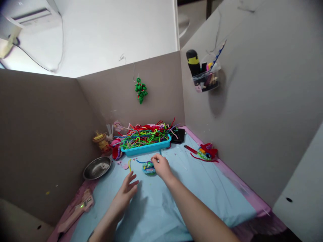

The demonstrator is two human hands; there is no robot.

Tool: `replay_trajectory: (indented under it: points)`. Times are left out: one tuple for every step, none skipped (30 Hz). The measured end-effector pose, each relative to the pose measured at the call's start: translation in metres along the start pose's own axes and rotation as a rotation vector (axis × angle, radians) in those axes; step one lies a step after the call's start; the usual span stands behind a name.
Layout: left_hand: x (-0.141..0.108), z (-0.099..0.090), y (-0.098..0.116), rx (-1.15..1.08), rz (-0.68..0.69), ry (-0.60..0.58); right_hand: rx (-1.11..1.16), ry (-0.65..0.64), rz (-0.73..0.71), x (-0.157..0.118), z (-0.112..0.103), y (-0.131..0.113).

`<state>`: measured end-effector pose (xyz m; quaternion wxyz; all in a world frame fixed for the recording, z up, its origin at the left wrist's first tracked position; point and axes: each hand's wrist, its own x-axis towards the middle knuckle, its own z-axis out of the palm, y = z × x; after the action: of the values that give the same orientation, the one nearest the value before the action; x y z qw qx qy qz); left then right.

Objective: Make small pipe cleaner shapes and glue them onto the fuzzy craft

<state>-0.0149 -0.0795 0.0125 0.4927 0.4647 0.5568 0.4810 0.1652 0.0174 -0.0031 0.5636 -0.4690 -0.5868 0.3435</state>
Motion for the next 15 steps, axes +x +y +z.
replay_trajectory:
  points:
    - [0.008,0.014,0.0,-0.119,-0.094,0.051,-0.003,-0.015,0.001,0.0,0.001,0.003]
    - [0.015,0.025,0.001,-0.214,-0.18,0.124,-0.01,-0.03,0.002,0.001,0.003,0.005]
    - [0.023,0.033,0.003,-0.299,-0.254,0.156,-0.022,-0.042,0.002,0.001,0.004,0.008]
    - [0.031,0.038,0.005,-0.372,-0.319,0.169,-0.037,-0.05,0.002,0.001,0.006,0.01]
    - [0.039,0.04,0.007,-0.433,-0.366,0.156,-0.052,-0.054,0.005,0.002,0.007,0.012]
    - [0.046,0.041,0.009,-0.48,-0.395,0.129,-0.061,-0.053,0.01,0.002,0.008,0.014]
    - [0.053,0.041,0.011,-0.501,-0.414,0.111,-0.063,-0.05,0.019,0.003,0.009,0.016]
    - [0.059,0.041,0.012,-0.514,-0.423,0.09,-0.056,-0.043,0.034,0.005,0.01,0.018]
    - [0.063,0.04,0.012,-0.52,-0.423,0.072,-0.038,-0.035,0.05,0.006,0.01,0.02]
    - [0.067,0.041,0.013,-0.525,-0.422,0.058,-0.006,-0.021,0.068,0.008,0.01,0.023]
    - [0.071,0.041,0.013,-0.536,-0.412,0.04,0.033,-0.004,0.085,0.01,0.009,0.025]
    - [0.073,0.042,0.012,-0.549,-0.392,0.013,0.072,0.017,0.1,0.013,0.008,0.027]
    - [0.076,0.044,0.012,-0.562,-0.367,-0.02,0.106,0.039,0.112,0.015,0.007,0.029]
    - [0.078,0.045,0.011,-0.571,-0.336,-0.055,0.132,0.059,0.122,0.017,0.006,0.032]
    - [0.08,0.047,0.01,-0.575,-0.307,-0.086,0.148,0.074,0.13,0.019,0.004,0.033]
